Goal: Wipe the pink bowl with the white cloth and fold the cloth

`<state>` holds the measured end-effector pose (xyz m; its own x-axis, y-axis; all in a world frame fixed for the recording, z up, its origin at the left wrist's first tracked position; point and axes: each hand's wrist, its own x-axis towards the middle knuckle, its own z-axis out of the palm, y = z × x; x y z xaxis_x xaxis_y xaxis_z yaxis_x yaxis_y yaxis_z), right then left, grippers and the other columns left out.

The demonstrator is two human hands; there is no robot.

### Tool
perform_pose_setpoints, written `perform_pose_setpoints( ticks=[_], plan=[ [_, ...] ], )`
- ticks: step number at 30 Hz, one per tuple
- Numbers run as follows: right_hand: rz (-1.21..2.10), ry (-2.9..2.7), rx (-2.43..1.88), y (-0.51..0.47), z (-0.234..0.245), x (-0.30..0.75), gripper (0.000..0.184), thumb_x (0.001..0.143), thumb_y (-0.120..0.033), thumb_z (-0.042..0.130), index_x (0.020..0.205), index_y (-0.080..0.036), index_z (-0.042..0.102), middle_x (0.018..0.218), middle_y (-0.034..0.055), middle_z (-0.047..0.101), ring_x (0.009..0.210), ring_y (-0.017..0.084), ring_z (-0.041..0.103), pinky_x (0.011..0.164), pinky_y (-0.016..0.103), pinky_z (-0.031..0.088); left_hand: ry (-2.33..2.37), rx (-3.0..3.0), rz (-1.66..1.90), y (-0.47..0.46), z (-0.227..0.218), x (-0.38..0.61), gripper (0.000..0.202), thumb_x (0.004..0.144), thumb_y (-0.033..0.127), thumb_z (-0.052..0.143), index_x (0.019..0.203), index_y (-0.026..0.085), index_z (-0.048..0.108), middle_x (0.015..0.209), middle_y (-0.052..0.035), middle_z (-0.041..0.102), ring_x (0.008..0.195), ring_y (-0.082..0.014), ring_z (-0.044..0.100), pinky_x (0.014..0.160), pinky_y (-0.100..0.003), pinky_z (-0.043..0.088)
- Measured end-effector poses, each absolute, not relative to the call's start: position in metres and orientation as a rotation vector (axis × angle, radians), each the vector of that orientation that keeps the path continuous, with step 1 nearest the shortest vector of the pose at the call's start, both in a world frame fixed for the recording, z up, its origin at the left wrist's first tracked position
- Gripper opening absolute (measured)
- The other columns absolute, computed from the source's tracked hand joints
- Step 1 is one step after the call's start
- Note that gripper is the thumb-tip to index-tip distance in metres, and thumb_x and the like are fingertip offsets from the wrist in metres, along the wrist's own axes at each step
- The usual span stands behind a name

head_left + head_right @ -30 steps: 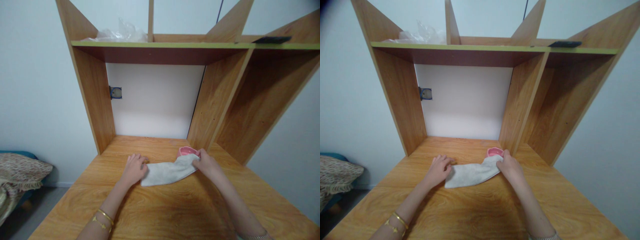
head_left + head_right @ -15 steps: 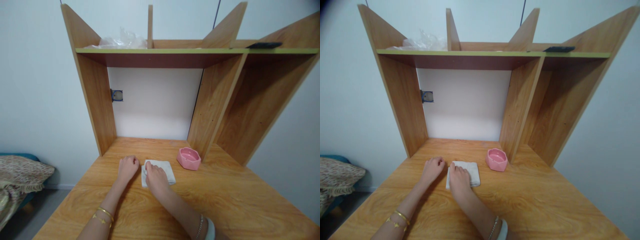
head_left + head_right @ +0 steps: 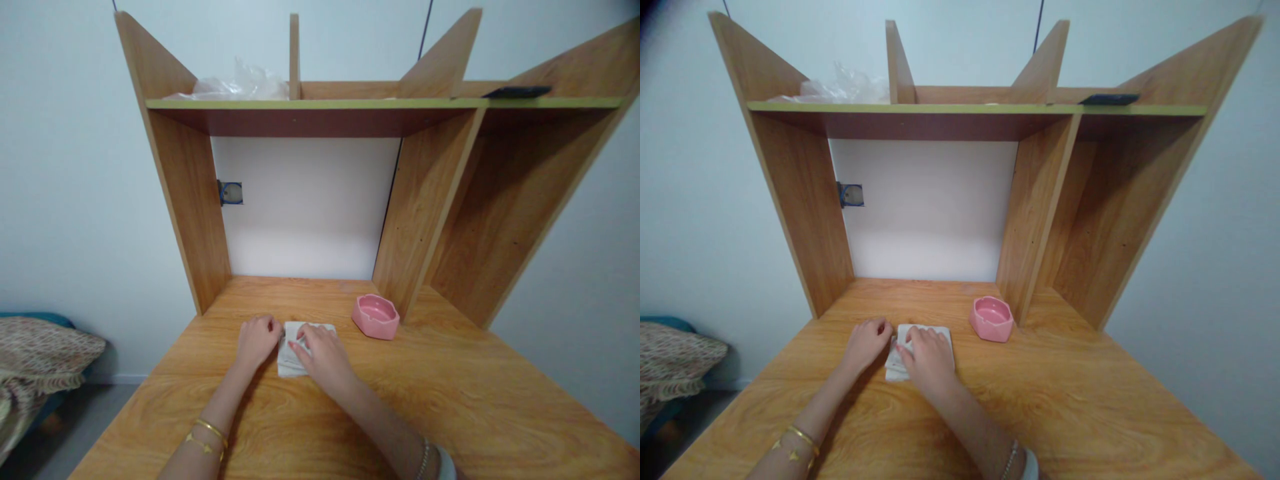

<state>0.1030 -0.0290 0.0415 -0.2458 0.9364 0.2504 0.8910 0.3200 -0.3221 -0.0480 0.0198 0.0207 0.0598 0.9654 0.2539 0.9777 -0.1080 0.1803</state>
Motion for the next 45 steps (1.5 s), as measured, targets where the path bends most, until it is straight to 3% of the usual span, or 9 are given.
perform_pose_setpoints(
  ticks=[2,5,8,14,18,22,28,36,45],
  plan=[
    [0.177,-2.093,-1.75,-0.016,0.045,0.128,0.025,0.086,-0.025,0.031,0.087,-0.018,0.055,0.09,0.0077,0.064,0.084,0.019,0.056,0.069,0.027,0.035,-2.101,-2.249,-0.465,0.02,0.021,-0.049,0.038,0.085,0.028,0.029,0.074,0.016,0.063,0.081,-0.0103,0.067,0.079,-0.0213,0.059,0.064,-0.027,0.034],
    [0.266,-1.988,-1.918,0.001,0.041,0.168,0.03,0.084,-0.024,0.032,0.075,-0.012,0.058,0.08,0.0145,0.064,0.074,0.022,0.058,0.059,0.028,0.034,-2.121,-2.255,-0.458,0.02,0.022,-0.049,0.045,0.087,0.027,0.024,0.069,0.014,0.063,0.079,-0.0118,0.067,0.077,-0.0219,0.06,0.063,-0.027,0.034],
    [0.459,-1.985,-1.945,0.009,0.029,0.192,0.033,0.081,-0.029,0.038,0.059,-0.014,0.057,0.059,0.0082,0.062,0.058,0.017,0.057,0.051,0.024,0.033,-2.09,-2.303,-0.472,0.018,0.025,-0.046,0.05,0.088,0.032,0.021,0.065,0.015,0.063,0.075,-0.0106,0.067,0.075,-0.022,0.06,0.063,-0.028,0.034],
    [0.837,-1.937,-1.816,0.007,0.01,0.189,0.037,0.084,-0.033,0.032,0.058,-0.016,0.052,0.043,-0.0035,0.049,0.033,0.007,0.042,0.036,0.018,0.03,-1.956,-2.435,-0.485,0.012,0.027,-0.04,0.04,0.085,0.042,0.032,0.072,0.017,0.061,0.077,-0.0066,0.066,0.076,-0.0212,0.058,0.065,-0.028,0.033],
    [0.957,-1.906,-1.727,0.007,0.009,0.187,0.037,0.081,-0.035,0.036,0.05,-0.017,0.044,0.043,-0.0046,0.048,0.032,0.005,0.039,0.035,0.016,0.031,-1.914,-2.506,-0.458,0.011,0.024,-0.036,0.027,0.081,0.033,0.04,0.072,0.017,0.06,0.078,-0.0051,0.066,0.075,-0.019,0.058,0.065,-0.026,0.033],
    [1.01,-1.883,-1.687,0.005,0.009,0.189,0.035,0.079,-0.035,0.039,0.05,-0.017,0.044,0.044,-0.0049,0.048,0.033,0.004,0.038,0.035,0.016,0.03,-1.941,-2.495,-0.45,0.012,0.027,-0.034,0.026,0.081,0.028,0.037,0.073,0.017,0.06,0.078,-0.0051,0.065,0.077,-0.0185,0.058,0.067,-0.026,0.034],
    [0.946,-1.903,-1.71,0.006,0.005,0.181,0.035,0.075,-0.034,0.044,0.045,-0.017,0.044,0.038,-0.0061,0.041,0.036,0.005,0.034,0.037,0.018,0.023,-2.059,-2.455,-0.333,0.009,0.029,-0.042,0.024,0.074,0.033,0.043,0.069,0.016,0.059,0.073,-0.0098,0.066,0.077,-0.026,0.06,0.068,-0.032,0.036],
    [0.795,-1.931,-1.858,0.004,0.007,0.213,0.027,0.063,-0.025,0.052,0.04,-0.018,0.041,0.034,-0.0066,0.035,0.037,0.007,0.031,0.04,0.021,0.018,-2.114,-2.458,-0.367,0.011,0.026,-0.041,0.033,0.084,0.041,0.031,0.084,0.016,0.053,0.077,-0.007,0.065,0.075,-0.0218,0.06,0.066,-0.029,0.036],
    [0.638,-1.792,-2.074,-0.04,0.0,0.3,0.027,0.065,-0.038,0.045,0.045,-0.019,0.041,0.043,-0.0031,0.042,0.044,0.011,0.039,0.044,0.023,0.023,-2.133,-2.478,-0.38,0.012,0.016,-0.035,0.024,0.083,0.036,0.036,0.08,0.017,0.051,0.074,-0.0066,0.063,0.073,-0.0216,0.059,0.065,-0.029,0.035]
  ],
)
